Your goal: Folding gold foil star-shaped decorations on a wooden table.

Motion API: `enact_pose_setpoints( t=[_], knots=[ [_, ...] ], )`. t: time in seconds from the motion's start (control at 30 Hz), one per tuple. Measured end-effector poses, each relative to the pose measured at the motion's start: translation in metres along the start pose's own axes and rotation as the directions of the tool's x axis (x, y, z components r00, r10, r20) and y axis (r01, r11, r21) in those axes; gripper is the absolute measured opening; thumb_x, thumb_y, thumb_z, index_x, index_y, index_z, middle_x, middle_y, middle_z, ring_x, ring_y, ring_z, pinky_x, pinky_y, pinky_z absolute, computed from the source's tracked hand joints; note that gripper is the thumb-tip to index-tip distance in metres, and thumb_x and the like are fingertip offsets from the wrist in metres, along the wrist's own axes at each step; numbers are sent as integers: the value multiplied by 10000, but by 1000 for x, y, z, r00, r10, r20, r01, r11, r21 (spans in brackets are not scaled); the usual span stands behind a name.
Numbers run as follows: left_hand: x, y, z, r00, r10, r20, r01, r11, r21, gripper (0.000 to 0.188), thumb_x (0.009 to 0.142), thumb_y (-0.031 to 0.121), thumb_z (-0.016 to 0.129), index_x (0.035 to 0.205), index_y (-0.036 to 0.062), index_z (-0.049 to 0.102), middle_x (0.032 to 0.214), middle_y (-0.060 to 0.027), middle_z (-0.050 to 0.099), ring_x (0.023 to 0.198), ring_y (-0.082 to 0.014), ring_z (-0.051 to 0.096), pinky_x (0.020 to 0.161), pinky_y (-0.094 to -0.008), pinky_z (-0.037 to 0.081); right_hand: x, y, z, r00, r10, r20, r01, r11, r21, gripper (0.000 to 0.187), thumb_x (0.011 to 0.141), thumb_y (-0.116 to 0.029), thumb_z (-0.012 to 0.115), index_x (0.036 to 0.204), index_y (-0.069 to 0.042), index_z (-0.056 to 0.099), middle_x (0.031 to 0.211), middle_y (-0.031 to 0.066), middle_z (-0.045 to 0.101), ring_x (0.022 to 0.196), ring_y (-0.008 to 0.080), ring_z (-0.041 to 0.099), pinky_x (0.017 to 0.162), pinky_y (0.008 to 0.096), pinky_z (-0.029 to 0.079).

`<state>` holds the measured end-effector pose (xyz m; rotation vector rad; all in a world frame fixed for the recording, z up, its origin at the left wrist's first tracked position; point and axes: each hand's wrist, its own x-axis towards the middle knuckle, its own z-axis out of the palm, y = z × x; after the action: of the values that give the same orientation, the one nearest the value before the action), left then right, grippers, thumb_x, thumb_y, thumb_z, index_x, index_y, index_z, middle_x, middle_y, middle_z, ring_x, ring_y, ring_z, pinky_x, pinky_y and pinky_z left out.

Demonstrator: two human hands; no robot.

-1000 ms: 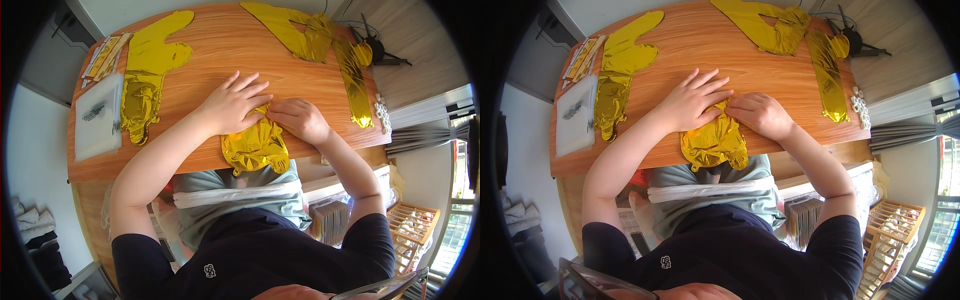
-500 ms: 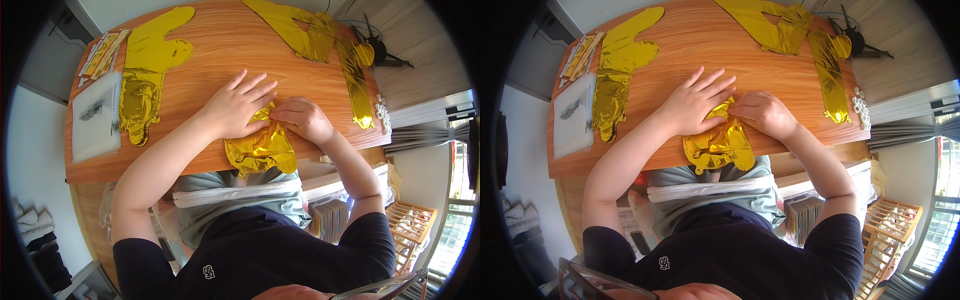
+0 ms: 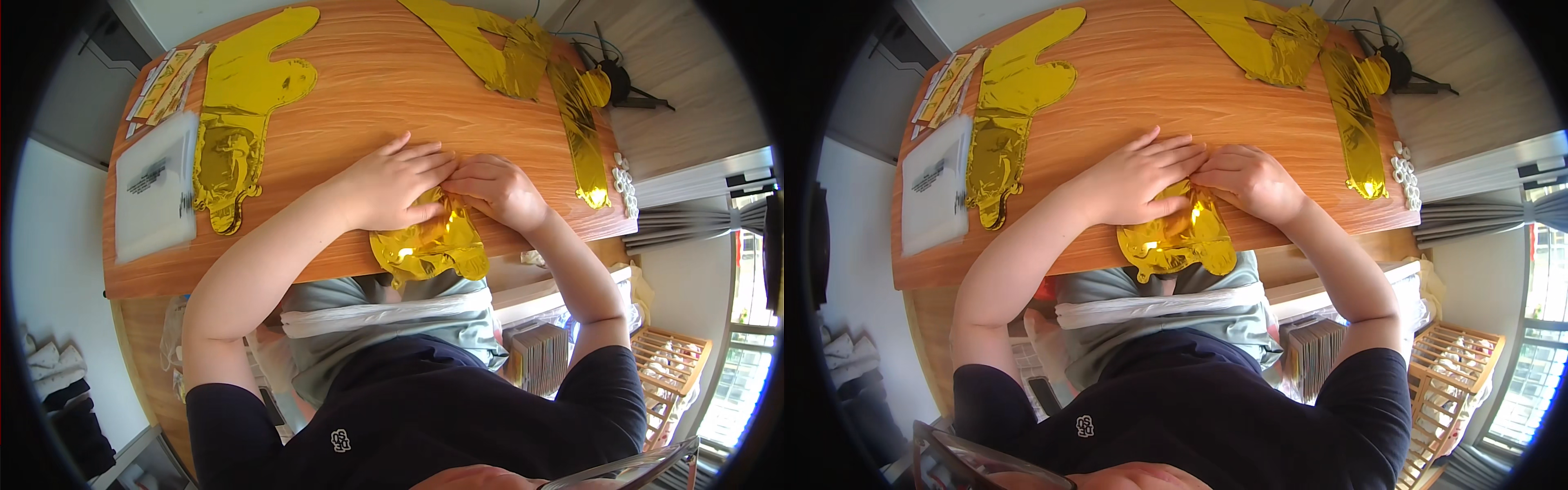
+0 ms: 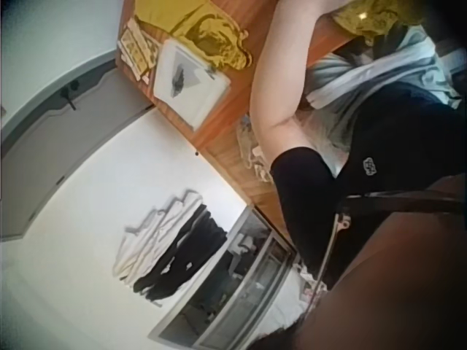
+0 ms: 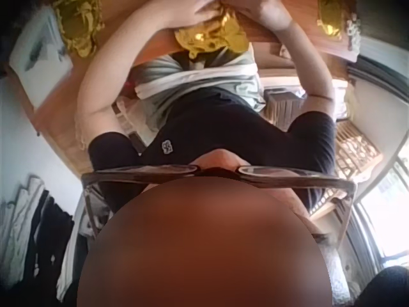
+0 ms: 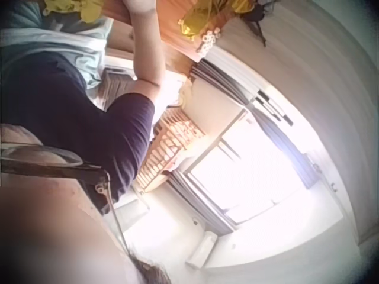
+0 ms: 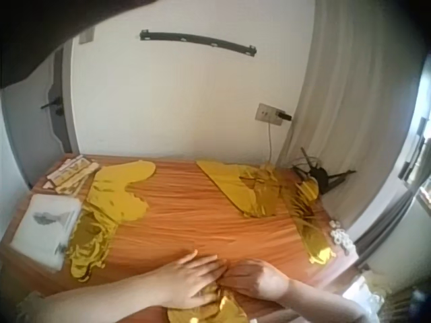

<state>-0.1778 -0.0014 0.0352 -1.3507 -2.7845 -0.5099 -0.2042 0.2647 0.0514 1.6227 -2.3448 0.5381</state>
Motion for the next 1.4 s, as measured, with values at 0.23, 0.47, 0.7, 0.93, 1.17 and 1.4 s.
enact_pose_setpoints(
  t=[0.23, 0.47, 0.7, 0.93, 1.17, 1.4],
  knots=[
    [-5, -3, 10, 999, 38, -23, -36, 995, 94, 786, 1065, 603, 470, 1619, 51, 393, 1696, -121, 375, 1607, -254, 270, 1314, -522, 179, 8, -11, -13, 999, 11, 46, -11, 1000, -18, 260, 819, -93, 772, 1078, -72, 770, 1064, 68, 760, 1053, 285, 706, 942, 415, 570],
    [-7, -2, 9, 999, 38, -17, -35, 992, 124, 670, 1058, 395, 532, 1626, 71, 385, 1717, -83, 344, 1613, -220, 257, 1311, -518, 199, 18, -23, -34, 984, -25, 178, 39, 996, -75, 307, 840, -92, 729, 1147, -67, 738, 1118, 84, 743, 1072, 287, 704, 927, 403, 569],
    [-6, 1, 7, 999, 20, -26, -17, 996, 87, 663, 1041, 335, 572, 1626, 84, 384, 1709, -69, 354, 1609, -215, 266, 1310, -518, 210, 16, -33, -39, 982, 58, 179, -47, 997, -67, 330, 803, -75, 733, 1131, -40, 752, 1135, 87, 734, 999, 289, 700, 880, 395, 570],
    [-6, 0, 8, 1000, 19, -24, -17, 994, 105, 654, 1044, 348, 568, 1623, 97, 397, 1709, -57, 352, 1605, -218, 272, 1307, -524, 217, 9, -36, -28, 993, 64, 101, -69, 997, 41, 328, 809, 5, 737, 1133, -38, 761, 1145, 106, 740, 1015, 309, 718, 887, 398, 586],
    [-8, -2, 8, 999, 21, -31, -19, 996, 86, 634, 1057, 362, 546, 1621, 107, 408, 1712, -55, 349, 1605, -220, 273, 1305, -522, 217, 0, -41, -11, 933, 358, 33, -350, 885, 307, 319, 818, 102, 697, 1103, -27, 760, 1157, 146, 741, 1037, 322, 733, 895, 390, 604],
    [-7, -4, 8, 999, 38, -32, -34, 994, 100, 625, 1065, 373, 531, 1620, 111, 414, 1712, -56, 356, 1606, -220, 274, 1307, -518, 206, 0, -32, -4, 926, 378, 11, -366, 890, 271, 238, 819, 62, 747, 1035, -37, 762, 1137, 97, 748, 1028, 315, 729, 884, 396, 600]
  ],
)
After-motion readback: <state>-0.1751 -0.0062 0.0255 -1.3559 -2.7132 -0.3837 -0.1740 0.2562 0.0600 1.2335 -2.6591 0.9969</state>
